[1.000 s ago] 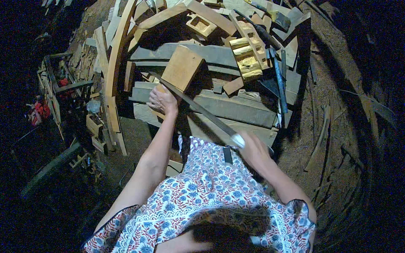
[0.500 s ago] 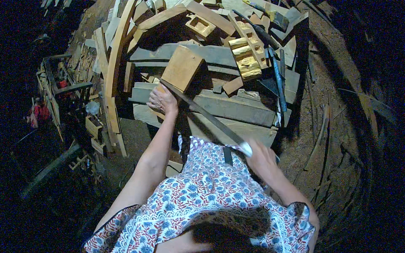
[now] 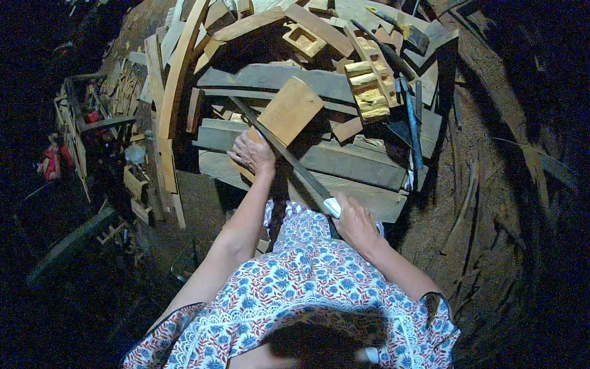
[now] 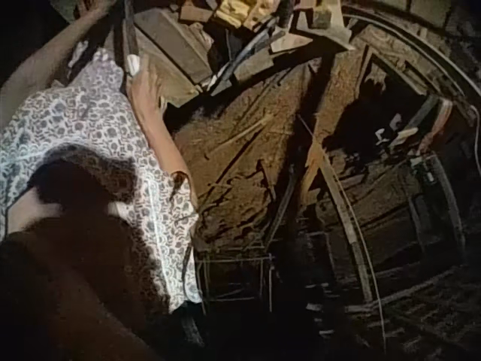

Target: The person saws a piece of wood using a hand saw.

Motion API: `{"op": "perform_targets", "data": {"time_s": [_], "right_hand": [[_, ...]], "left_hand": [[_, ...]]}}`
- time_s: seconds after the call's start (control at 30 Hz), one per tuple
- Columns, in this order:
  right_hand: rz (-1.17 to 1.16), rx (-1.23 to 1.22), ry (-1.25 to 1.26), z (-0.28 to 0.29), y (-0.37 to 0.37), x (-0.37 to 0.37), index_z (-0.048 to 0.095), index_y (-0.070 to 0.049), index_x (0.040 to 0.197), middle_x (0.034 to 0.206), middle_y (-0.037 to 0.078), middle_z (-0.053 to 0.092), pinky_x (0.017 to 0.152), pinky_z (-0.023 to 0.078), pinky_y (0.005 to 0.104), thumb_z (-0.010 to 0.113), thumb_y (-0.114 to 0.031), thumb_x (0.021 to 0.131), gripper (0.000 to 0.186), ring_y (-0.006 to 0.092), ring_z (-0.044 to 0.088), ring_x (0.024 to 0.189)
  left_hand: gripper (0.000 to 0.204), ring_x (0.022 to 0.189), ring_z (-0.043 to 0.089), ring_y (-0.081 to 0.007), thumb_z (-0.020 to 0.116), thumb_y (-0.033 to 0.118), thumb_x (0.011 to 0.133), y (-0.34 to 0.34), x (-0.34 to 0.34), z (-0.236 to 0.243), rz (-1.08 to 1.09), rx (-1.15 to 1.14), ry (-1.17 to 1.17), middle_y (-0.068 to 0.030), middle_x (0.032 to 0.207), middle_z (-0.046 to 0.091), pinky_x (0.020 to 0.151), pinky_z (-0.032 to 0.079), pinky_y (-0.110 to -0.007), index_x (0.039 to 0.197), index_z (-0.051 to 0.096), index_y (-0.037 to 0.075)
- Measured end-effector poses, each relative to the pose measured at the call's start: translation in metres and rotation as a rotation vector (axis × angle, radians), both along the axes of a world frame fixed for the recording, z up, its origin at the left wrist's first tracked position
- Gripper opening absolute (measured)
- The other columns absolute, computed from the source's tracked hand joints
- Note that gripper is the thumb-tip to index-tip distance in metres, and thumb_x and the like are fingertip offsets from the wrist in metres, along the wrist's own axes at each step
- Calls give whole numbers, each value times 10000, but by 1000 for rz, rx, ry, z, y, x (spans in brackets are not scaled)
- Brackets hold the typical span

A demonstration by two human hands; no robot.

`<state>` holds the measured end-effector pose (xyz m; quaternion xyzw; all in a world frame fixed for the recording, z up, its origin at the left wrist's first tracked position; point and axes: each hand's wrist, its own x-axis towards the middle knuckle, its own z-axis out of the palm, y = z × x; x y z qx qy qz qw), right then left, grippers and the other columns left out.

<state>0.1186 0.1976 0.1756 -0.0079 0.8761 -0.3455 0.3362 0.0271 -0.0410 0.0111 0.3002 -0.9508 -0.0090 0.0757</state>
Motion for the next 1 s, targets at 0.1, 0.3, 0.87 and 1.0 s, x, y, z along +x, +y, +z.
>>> {"op": "perform_targets", "data": {"time_s": [0.1, 0.3, 0.87, 1.0], "right_hand": [[-20, 6, -123, -41, 14, -4, 485, -126, 1178, 981, 211, 587, 762, 469, 496, 629, -61, 748, 458, 423, 577, 899], [54, -57, 150, -69, 24, -25, 523, -149, 1103, 987, 205, 609, 769, 474, 474, 622, -50, 729, 399, 399, 584, 927], [39, -43, 173, -84, 35, -34, 539, -143, 1089, 918, 207, 628, 768, 481, 489, 605, -75, 744, 358, 404, 596, 889], [8, -41, 192, -80, 30, -32, 544, -149, 1086, 921, 189, 632, 763, 483, 491, 609, -81, 741, 358, 391, 601, 896]], "left_hand": [[386, 1046, 496, -284, 506, 400, 848, 8, -3, 9, 84, -27, 20, -101, 1044, 548, 1023, 233, -528, 1077, 539, 92], [320, 990, 518, -280, 521, 374, 846, 2, 1, 1, 202, -90, 65, -96, 971, 559, 967, 289, -514, 998, 543, 93], [417, 1068, 484, -324, 420, 405, 886, 2, -7, 5, 228, 78, -75, -152, 1056, 548, 986, 243, -513, 1080, 535, 54], [505, 1128, 440, -331, 445, 403, 868, -5, 6, 4, 140, 161, -50, -160, 1174, 513, 1004, 222, -517, 1240, 459, 61]]}}
